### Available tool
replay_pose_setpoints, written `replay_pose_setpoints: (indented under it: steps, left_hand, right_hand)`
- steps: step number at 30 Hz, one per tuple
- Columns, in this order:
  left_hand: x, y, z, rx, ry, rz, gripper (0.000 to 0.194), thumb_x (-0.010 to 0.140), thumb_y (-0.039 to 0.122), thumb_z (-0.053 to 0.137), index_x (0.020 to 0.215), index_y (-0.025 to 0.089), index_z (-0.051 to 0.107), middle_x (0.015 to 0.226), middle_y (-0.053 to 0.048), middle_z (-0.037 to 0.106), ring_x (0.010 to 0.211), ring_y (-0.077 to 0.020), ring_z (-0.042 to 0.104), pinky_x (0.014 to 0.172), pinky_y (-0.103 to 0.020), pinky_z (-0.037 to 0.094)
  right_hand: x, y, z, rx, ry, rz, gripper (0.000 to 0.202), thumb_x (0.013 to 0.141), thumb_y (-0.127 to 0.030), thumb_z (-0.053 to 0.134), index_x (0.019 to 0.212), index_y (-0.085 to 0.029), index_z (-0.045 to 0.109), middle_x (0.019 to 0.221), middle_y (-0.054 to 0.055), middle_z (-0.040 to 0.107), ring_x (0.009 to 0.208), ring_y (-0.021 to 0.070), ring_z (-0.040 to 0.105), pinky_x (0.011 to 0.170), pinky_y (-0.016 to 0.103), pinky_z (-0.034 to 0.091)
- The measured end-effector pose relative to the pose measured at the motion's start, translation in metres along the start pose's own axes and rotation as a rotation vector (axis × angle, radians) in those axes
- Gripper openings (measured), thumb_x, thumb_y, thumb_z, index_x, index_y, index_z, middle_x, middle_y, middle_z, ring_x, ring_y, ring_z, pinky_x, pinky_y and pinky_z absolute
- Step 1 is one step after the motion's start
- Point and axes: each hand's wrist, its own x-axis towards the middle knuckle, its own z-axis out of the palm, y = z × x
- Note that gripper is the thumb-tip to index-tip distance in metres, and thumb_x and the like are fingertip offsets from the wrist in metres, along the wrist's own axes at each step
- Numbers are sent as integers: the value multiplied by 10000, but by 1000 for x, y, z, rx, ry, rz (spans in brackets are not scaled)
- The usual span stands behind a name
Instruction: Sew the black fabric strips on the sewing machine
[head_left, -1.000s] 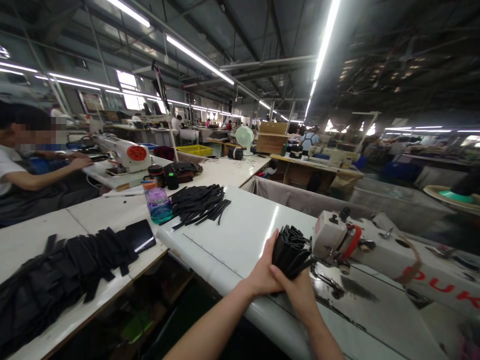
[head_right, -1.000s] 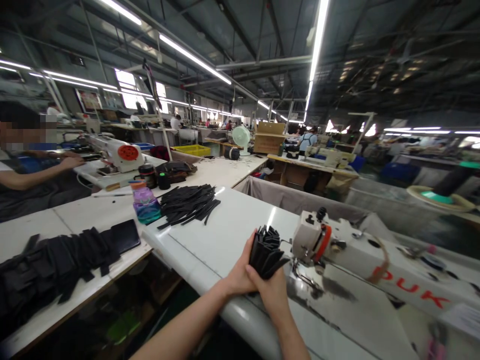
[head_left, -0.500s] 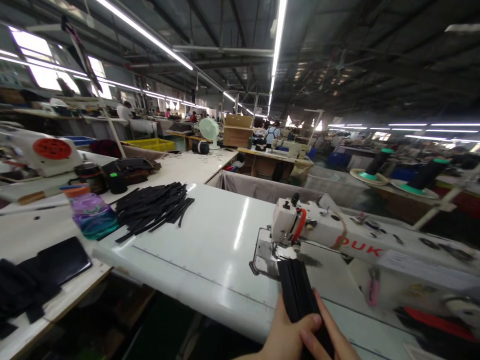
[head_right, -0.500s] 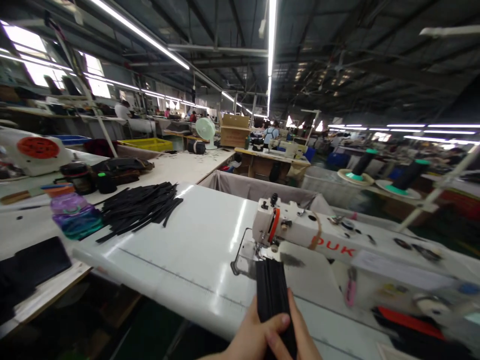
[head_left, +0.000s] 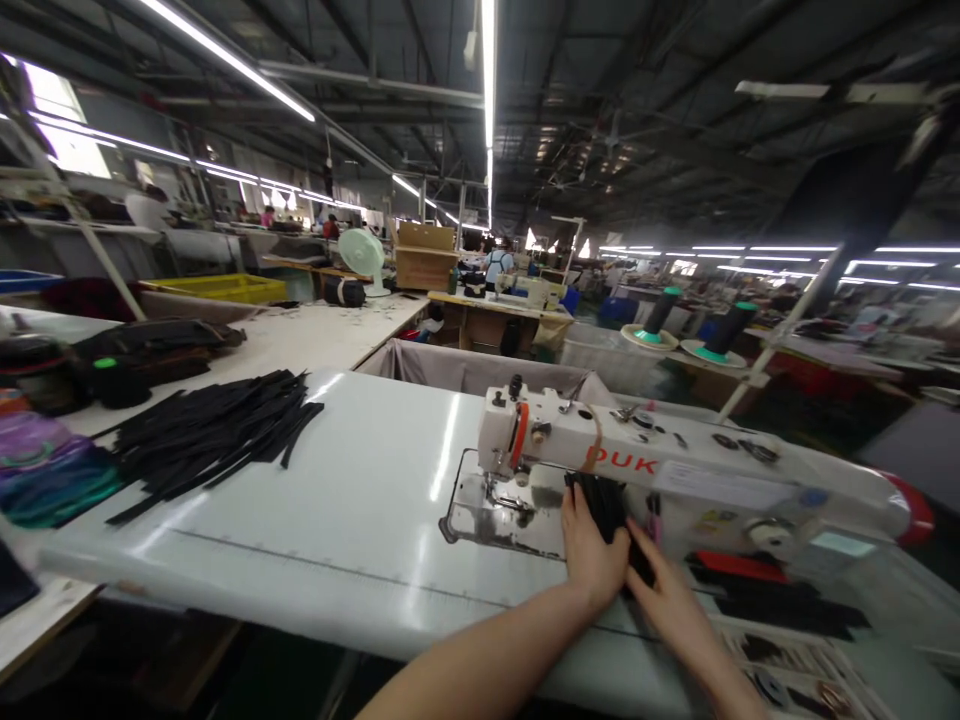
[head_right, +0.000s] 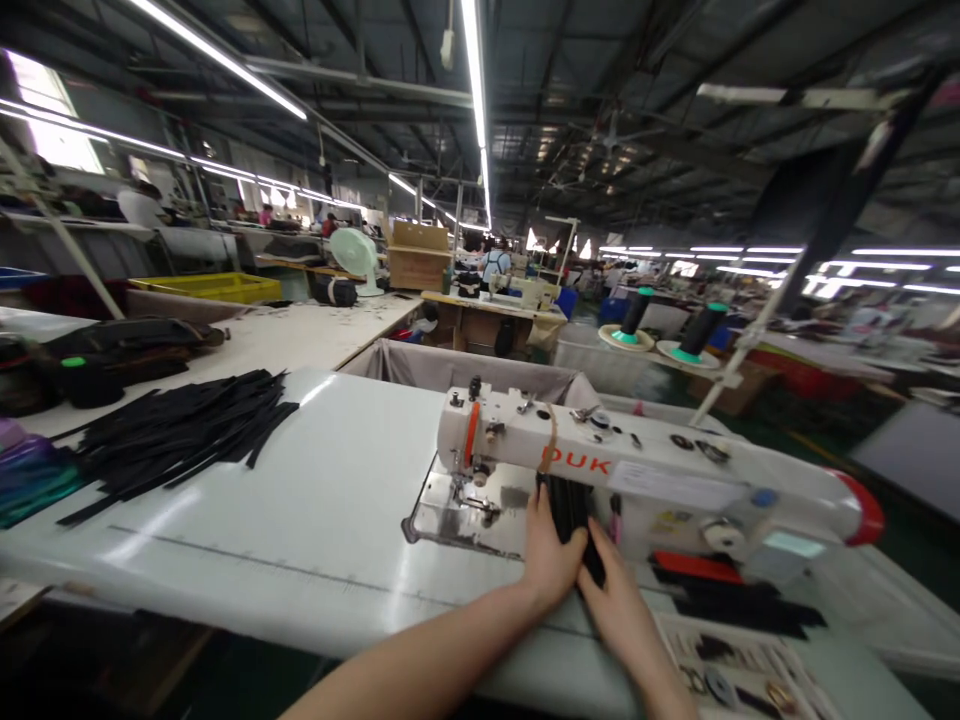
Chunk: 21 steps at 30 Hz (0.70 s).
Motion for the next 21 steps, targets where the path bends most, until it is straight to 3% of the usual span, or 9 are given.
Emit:
replay_pose_setpoints:
  steps: [4,8,13,17,21]
  left_hand:
    - [-2,-7,13,122,11,50,701,777,185,525,1450,50,384,1582,-165,225,1481,-280,154,1226,-375,101]
    - [1,2,21,162,-91,40,732,783,223,522,1466,24,347,1579,-187,206,1485,-288,128,1225,-406,96]
    - [1,-3,15,166,-143,107,687,839,270,483,1471,35,346,1588,-174,178,1485,-290,123,1224,-407,101]
    - [-10,-14,6,160,-142,242,612,887,273,435,1465,79,381,1600,-106,169,1491,-269,105,1228,-408,111]
    - [-17,-18,6,157,-146,306,620,875,313,500,1460,132,402,1603,-79,159,1488,-277,123,1227,-455,112]
  right_hand:
    - [-28,2,8,-34,56,-32,608,868,-469,422,1382,-149,483,1455,145,472,1376,255,392,1157,468,264]
    - [-37,-1,11,-172,117,-82,577,918,-420,360,1424,-154,433,1430,138,501,1342,247,441,1124,475,331]
    - [-34,-3,-8,-250,119,-70,534,915,-493,367,1280,-178,597,1294,111,628,1211,256,571,1047,431,427]
    - [-30,-3,-27,-428,225,102,589,911,-557,313,1046,-166,732,957,153,749,863,321,712,711,412,554]
    - [-12,-7,-30,-564,268,186,549,857,-604,403,959,-209,772,652,133,721,489,290,645,461,374,450]
